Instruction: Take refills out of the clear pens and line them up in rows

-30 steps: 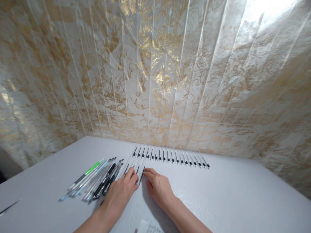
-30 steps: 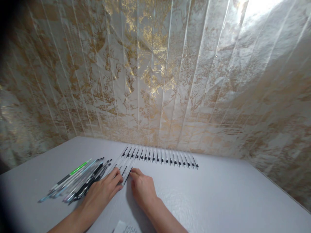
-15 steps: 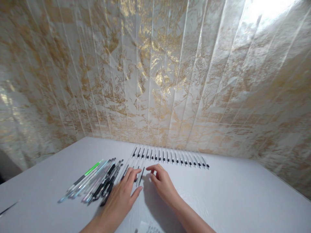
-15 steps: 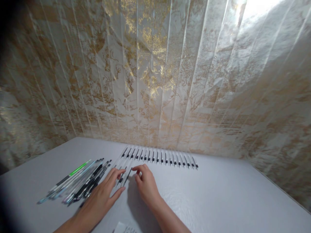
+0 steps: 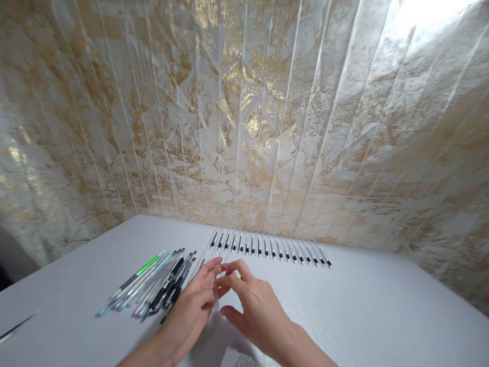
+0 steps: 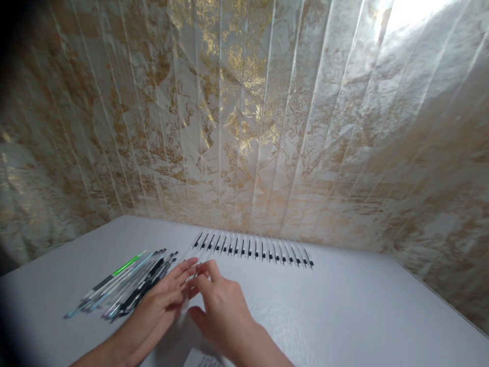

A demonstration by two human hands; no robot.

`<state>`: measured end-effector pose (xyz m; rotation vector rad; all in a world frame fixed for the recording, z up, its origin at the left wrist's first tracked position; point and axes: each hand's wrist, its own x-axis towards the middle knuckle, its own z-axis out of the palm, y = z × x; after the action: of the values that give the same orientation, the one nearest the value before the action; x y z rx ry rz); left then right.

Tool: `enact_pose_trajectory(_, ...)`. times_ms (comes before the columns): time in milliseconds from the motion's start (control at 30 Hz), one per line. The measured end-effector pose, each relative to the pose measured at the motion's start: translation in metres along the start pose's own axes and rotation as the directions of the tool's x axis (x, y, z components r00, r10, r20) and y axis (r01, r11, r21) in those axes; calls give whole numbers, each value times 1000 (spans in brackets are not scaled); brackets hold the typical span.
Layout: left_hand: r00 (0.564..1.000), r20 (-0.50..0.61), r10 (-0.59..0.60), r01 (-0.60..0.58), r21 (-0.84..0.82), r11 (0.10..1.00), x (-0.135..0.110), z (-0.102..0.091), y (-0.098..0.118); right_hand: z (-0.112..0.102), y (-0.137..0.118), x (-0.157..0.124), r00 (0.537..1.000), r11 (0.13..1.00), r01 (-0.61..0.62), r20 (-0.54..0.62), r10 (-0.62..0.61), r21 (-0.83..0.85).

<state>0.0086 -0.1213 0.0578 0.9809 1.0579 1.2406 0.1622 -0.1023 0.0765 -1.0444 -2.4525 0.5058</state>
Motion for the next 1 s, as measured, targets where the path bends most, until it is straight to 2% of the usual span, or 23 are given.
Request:
enact_pose_trajectory(167, 999, -19, -43, 40, -116, 992, -4, 4, 3, 8, -1, 1, 999, 999, 43, 2, -43, -18)
enact_pose_trajectory(367, 993, 114, -36, 44, -73, 996, -8, 8, -2, -3, 10, 3, 995, 1000, -27, -101, 28, 8)
enact_pose_trajectory(433, 994, 94, -53, 60, -75, 995, -8, 8, -10, -5, 9, 3, 997, 1000, -29, -74, 29, 0)
enact_pose_trajectory(600, 996, -11, -87, 86, -72, 994, -7, 5, -33, 1, 2, 0, 995, 985, -86, 37, 92, -150)
enact_pose_trajectory(667, 997, -45, -68, 66, -57, 996, -7, 6, -41, 1, 5, 1, 992, 986, -119, 33, 123, -121)
enact_pose_trajectory(767, 998, -54, -16, 15, -20, 1000, -9, 9, -52, -1, 22, 8, 982, 982, -183, -48, 185, 41)
enact_pose_trajectory(867, 999, 23, 24, -26, 62, 998, -10, 14, -61, 4, 48, 23, 956, 948, -262, -89, 281, 180)
enact_pose_trajectory(1000, 993, 112, 29, -49, 187, 981, -13, 18, -64, 23, 69, 43, 939, 932, -315, -86, 334, 180)
